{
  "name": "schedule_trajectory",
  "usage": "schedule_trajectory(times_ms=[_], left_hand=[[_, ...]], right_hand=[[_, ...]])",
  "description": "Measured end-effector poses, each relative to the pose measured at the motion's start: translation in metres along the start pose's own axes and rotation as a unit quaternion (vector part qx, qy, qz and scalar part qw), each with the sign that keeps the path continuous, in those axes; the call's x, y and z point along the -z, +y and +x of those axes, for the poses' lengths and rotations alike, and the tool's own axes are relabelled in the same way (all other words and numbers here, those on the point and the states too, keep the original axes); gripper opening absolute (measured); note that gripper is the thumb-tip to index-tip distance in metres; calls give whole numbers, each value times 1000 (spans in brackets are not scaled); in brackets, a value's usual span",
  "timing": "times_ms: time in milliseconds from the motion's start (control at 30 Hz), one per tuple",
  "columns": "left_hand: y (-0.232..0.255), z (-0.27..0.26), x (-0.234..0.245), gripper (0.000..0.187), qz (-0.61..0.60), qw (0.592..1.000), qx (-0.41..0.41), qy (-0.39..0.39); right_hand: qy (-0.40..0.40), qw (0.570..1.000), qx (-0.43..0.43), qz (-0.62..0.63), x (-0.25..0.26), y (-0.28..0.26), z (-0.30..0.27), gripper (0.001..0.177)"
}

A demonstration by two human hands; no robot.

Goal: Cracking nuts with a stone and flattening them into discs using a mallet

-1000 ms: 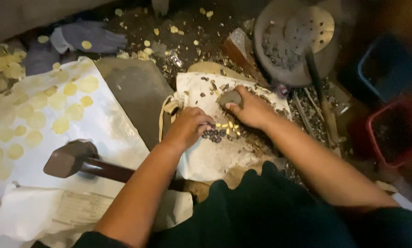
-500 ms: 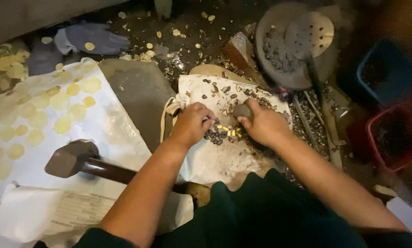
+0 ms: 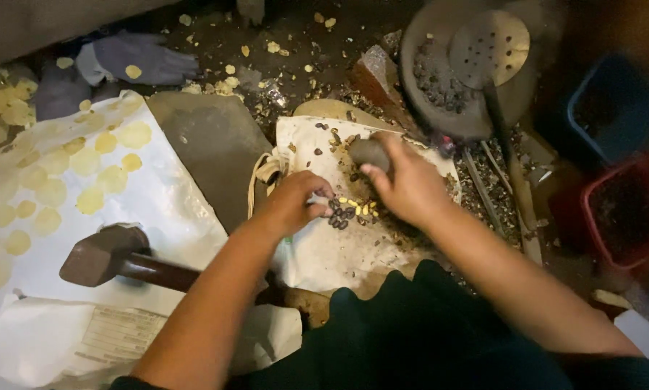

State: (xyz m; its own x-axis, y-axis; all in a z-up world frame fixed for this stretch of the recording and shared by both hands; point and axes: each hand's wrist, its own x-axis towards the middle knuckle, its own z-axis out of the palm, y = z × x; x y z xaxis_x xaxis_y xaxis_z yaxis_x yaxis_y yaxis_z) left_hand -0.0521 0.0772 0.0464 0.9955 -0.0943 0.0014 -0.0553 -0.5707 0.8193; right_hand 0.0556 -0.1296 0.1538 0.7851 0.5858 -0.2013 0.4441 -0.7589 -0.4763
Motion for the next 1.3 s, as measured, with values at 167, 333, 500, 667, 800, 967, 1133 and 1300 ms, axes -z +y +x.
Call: schedule_trajectory(times_ms=[167,333,500,667,800,967,1133,1300], left_hand=[[-16,2,3,26,0,998,-48,-50],[-24,3,0,22,-2,997,-55,-59],[-12,4,4,24,58,996,-38,-62],[-11,6,-4,17,8,999,22,-39],[-12,22,-25,11,1,984,149,94],[-23,43,-71,18,138,975,127,121],[-24,29,-65,27,135,976,76,155],[-10,2,-41,15,4,984,70,162]], right_hand=[[-77,991,37,-104,-16,-8,-8,49],[-104,990,-63,-73,-21,12,11,49],[-114,986,-120,-32,-16,11,17,54],[-180,976,-85,-93,-2,-1,10,50],[-102,974,-5,-200,-39,18,-16,45],[-108,983,-49,-143,-22,4,-22,51],[-52,997,-53,-13,-28,-2,-3,55],[-110,987,27,-112,-21,-14,-9,50]])
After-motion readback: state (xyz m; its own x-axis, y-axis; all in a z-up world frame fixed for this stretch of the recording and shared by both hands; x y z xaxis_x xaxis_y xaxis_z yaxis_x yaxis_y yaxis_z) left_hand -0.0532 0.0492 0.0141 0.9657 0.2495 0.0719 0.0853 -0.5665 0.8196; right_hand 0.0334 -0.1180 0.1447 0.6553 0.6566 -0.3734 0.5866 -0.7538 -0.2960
